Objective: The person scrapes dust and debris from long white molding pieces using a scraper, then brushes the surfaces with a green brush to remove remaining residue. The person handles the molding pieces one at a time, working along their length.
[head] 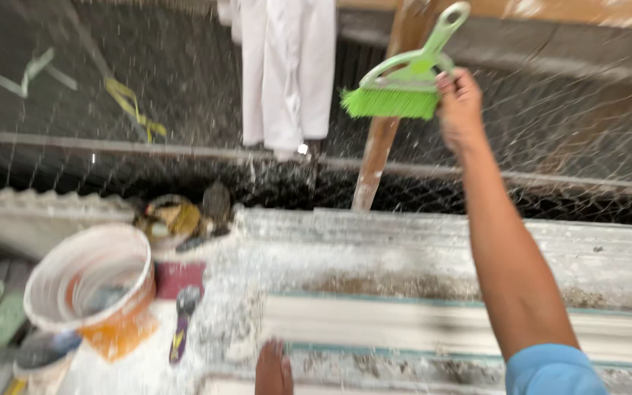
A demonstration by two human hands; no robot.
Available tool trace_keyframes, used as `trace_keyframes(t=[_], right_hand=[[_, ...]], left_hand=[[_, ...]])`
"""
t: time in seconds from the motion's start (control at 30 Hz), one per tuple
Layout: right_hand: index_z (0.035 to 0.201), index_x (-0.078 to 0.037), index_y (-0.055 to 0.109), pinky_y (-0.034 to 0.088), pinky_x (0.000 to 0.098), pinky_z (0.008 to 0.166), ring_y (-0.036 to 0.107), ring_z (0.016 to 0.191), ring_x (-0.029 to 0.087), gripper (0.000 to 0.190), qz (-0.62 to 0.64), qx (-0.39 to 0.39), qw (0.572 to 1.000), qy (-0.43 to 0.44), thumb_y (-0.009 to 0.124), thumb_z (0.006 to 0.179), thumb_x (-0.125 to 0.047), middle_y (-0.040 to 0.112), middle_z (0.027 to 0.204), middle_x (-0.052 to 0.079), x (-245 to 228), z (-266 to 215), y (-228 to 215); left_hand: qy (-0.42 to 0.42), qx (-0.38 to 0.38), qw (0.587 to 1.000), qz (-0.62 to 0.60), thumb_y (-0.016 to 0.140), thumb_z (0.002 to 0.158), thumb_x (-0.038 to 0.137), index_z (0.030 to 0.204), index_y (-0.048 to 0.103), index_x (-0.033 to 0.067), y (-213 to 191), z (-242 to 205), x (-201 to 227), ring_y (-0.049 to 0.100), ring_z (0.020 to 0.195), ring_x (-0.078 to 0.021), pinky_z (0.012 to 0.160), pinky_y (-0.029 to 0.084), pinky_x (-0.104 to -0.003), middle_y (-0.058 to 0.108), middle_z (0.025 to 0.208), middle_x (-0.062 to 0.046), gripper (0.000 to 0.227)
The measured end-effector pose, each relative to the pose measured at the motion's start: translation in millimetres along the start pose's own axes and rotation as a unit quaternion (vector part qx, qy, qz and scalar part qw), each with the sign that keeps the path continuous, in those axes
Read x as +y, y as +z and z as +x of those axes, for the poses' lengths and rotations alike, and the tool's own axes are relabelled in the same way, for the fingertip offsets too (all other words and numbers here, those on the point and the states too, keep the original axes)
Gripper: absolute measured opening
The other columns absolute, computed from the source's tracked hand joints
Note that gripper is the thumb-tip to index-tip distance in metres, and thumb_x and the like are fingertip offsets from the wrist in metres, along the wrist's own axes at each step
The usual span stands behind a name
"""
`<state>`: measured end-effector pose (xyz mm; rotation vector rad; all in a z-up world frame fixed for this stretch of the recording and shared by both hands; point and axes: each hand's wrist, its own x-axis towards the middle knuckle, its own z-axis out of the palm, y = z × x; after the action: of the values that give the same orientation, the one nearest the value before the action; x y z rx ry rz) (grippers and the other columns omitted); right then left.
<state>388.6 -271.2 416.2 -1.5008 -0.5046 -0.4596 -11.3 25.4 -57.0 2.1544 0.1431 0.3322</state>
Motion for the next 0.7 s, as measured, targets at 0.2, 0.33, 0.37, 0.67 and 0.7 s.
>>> trace_keyframes(t=[0.2,0.33,0.37,0.67,0.7], right_hand=[[0.112,-0.007,0.062,0.051,0.0281,0.069,0.059,0.083,0.011,0.017,-0.174,-0.223,0.954,0.096,0.061,0.109,-0.024,0.067,0.100,0.002,64,-159,-24],[0.105,-0.011,0.077,0.063,0.0423,0.098,0.076,0.103,0.023,0.042,-0.315,-0.441,0.814,0.207,0.037,0.111,-0.020,0.078,0.109,0.010,110,-364,18],[0.122,-0.012,0.066,0.060,0.0406,0.096,0.073,0.102,0.021,0.029,-0.246,-0.439,0.798,0.331,0.059,0.095,-0.015,0.078,0.108,0.009,116,-408,24],[0.147,-0.008,0.048,0.052,0.0348,0.100,0.065,0.118,0.024,0.050,-0.262,-0.188,0.886,0.334,0.057,0.102,-0.028,0.056,0.144,0.014,105,-545,10],[0.147,-0.008,0.048,0.050,0.0364,0.103,0.061,0.123,0.026,0.050,-0.282,-0.172,0.886,0.326,0.054,0.103,-0.031,0.055,0.145,0.016,98,-547,6]], left_hand=[[-0.057,-0.011,0.962,-0.268,0.047,0.105,0.027,0.150,0.041,0.0013,-23,-13,79,0.046,0.143,-0.0362,0.116,0.038,-0.043,0.048,0.153,-0.024,0.052],[0.012,-0.126,0.935,-0.332,0.059,0.103,0.030,0.153,0.032,-0.0065,-41,-3,110,0.040,0.142,-0.0409,0.113,0.036,-0.046,0.039,0.154,-0.034,0.067],[-0.044,-0.205,0.947,-0.245,0.059,0.102,0.035,0.143,0.045,-0.0037,-39,0,117,0.051,0.125,-0.0396,0.103,0.042,-0.045,0.051,0.134,-0.033,0.058],[-0.271,-0.201,0.940,-0.048,0.043,0.105,0.048,0.089,0.076,-0.0028,-84,-1,35,0.073,0.060,-0.0311,0.059,0.062,-0.045,0.071,0.065,-0.019,0.063],[-0.222,-0.066,0.972,-0.030,0.045,0.102,0.040,0.108,0.070,-0.0048,-89,10,25,0.072,0.066,-0.0339,0.060,0.060,-0.047,0.072,0.079,-0.022,0.052]])
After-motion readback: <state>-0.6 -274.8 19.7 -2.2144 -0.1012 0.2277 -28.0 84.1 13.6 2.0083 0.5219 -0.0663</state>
